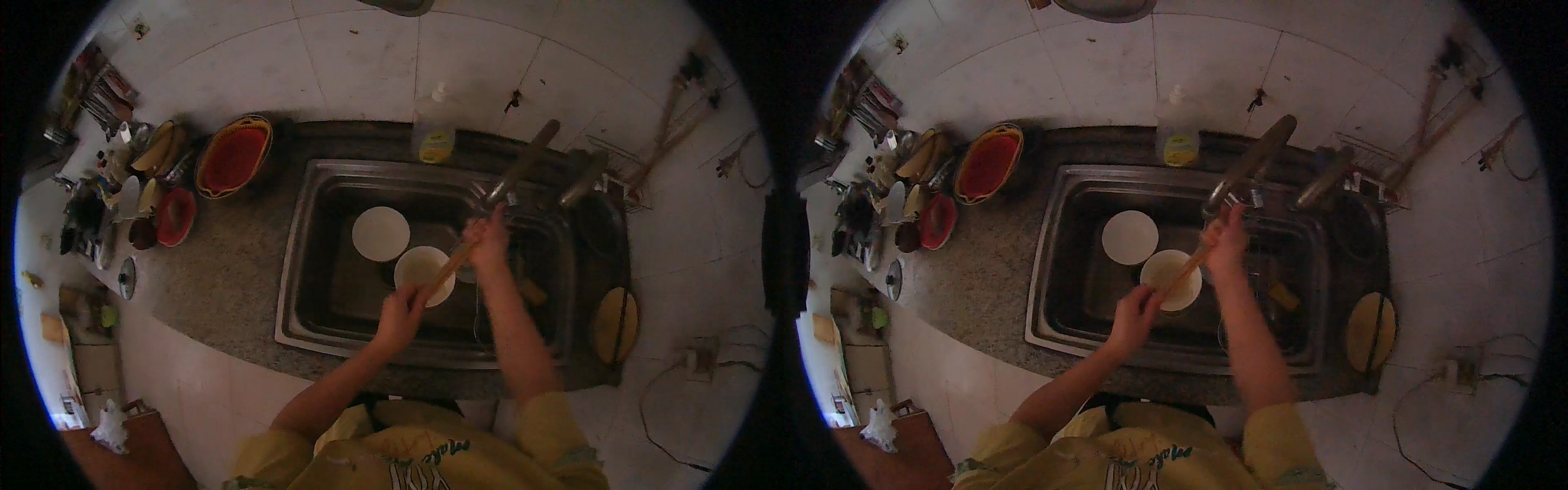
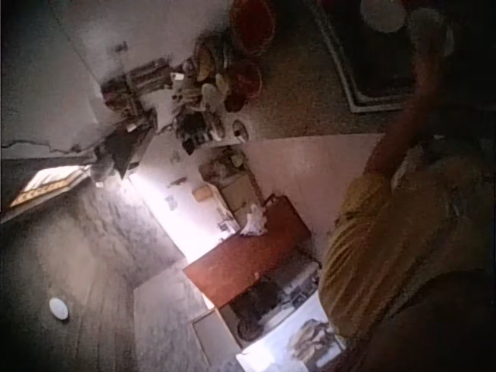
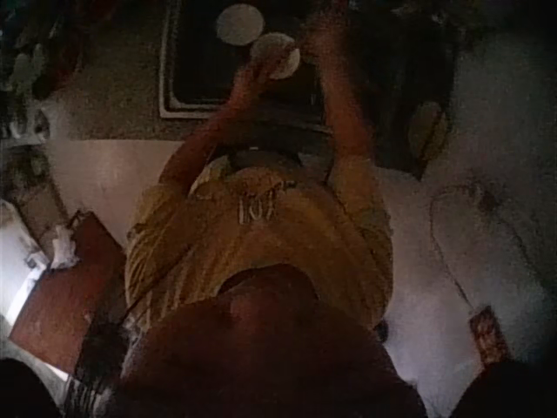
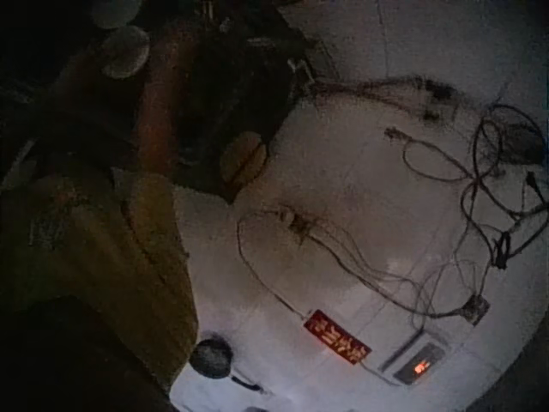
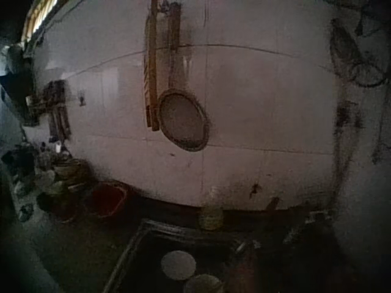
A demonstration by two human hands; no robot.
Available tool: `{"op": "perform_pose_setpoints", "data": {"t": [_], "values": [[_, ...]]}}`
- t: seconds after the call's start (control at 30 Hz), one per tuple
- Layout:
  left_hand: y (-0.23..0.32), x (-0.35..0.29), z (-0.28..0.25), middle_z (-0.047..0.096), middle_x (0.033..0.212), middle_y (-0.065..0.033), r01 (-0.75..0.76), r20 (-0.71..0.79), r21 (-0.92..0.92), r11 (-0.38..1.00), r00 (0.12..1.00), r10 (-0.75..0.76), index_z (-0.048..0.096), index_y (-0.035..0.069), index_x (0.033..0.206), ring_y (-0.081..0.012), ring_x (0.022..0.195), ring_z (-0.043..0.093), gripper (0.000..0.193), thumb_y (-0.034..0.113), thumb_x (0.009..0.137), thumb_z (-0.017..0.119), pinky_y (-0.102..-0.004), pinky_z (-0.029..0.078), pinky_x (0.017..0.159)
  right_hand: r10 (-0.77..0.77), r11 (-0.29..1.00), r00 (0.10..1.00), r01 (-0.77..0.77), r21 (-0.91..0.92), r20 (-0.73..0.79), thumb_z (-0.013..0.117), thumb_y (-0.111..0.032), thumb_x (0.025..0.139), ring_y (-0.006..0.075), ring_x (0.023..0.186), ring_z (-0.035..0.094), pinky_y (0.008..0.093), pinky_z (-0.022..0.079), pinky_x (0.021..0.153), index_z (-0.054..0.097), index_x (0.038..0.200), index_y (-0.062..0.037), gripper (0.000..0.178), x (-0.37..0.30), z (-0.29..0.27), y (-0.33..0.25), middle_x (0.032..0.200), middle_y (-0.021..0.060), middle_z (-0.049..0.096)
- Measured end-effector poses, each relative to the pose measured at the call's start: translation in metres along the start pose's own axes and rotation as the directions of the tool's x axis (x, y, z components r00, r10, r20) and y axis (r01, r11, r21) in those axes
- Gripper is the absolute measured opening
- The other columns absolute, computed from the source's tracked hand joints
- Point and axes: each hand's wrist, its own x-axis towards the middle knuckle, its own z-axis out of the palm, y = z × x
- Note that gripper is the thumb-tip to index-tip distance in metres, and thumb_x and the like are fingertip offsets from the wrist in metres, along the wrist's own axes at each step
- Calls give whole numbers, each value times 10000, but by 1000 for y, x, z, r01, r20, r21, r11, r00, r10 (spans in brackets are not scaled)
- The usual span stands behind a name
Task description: The person washes chopsticks, a white bowl, a yellow bowl, a white cup, and a white plate in a kitchen sink using a sponge and running water. They scrub each item individually and rinse them under the tap.
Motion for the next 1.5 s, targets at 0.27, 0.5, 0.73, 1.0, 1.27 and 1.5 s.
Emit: {"op": "perform_pose_setpoints", "data": {"t": [0.27, 0.5, 0.73, 1.0, 1.27, 1.5], "values": [[-33, 18, 7, 596, 744, -148, 32, -65, 27, 999, 997, -30, 558, -17, 915, -227, 661, 580, 239, 199, 830, 501, -309, 431, 589, 276, 958, 958, -269, -95, 79, 505, -204, 835, 163, 623, 483, 257, 431, 619, 497, 855, -57, 149, -37, -2, 41, 702, 26, 480], [-39, 14, -12, 489, 620, 13, 369, 182, -462, 807, 930, -320, 575, -2, 817, -65, 570, 444, 283, 275, 835, 519, -226, 376, 512, -8, 999, 941, 21, -35, 337, 512, -62, 806, 287, 1020, 487, 417, 356, 937, 478, 991, 19, 204, -22, 6, 3, 1013, 152, 532], [-48, 27, 4, 477, 572, -6, 274, 157, -281, 920, 959, -238, 527, 1, 713, -78, 542, 438, 346, 319, 846, 488, -242, 370, 498, 265, 956, 902, -199, -217, 340, 493, -88, 820, 310, 1055, 463, 412, 357, 936, 425, 1086, 21, 296, -58, 1, 31, 1081, 183, 499], [-42, 15, -3, 440, 549, 18, 98, 113, -155, 983, 990, -81, 554, 26, 777, -52, 497, 402, 309, 303, 868, 451, -215, 324, 447, -153, 954, 926, 228, -192, 344, 426, -128, 861, 313, 1032, 486, 405, 374, 924, 382, 1117, 33, 305, -33, 29, -13, 1083, 192, 498], [-34, 33, 12, 518, 590, -61, 109, 88, -151, 982, 991, -97, 525, -3, 758, -120, 540, 474, 297, 265, 865, 453, -274, 387, 500, 108, 943, 970, -30, -333, 218, 432, -168, 866, 251, 907, 535, 373, 414, 843, 406, 1072, 1, 267, -75, 16, 40, 965, 148, 534], [-37, 20, 12, 567, 723, -200, -43, 180, 341, 939, 983, -21, 459, 39, 970, -363, 682, 568, 206, 211, 856, 445, -409, 430, 601, -94, 985, 978, 118, -122, 188, 464, -338, 854, 98, 482, 384, 243, 313, 459, 481, 858, -99, 240, -28, 34, -15, 584, -9, 410]]}}
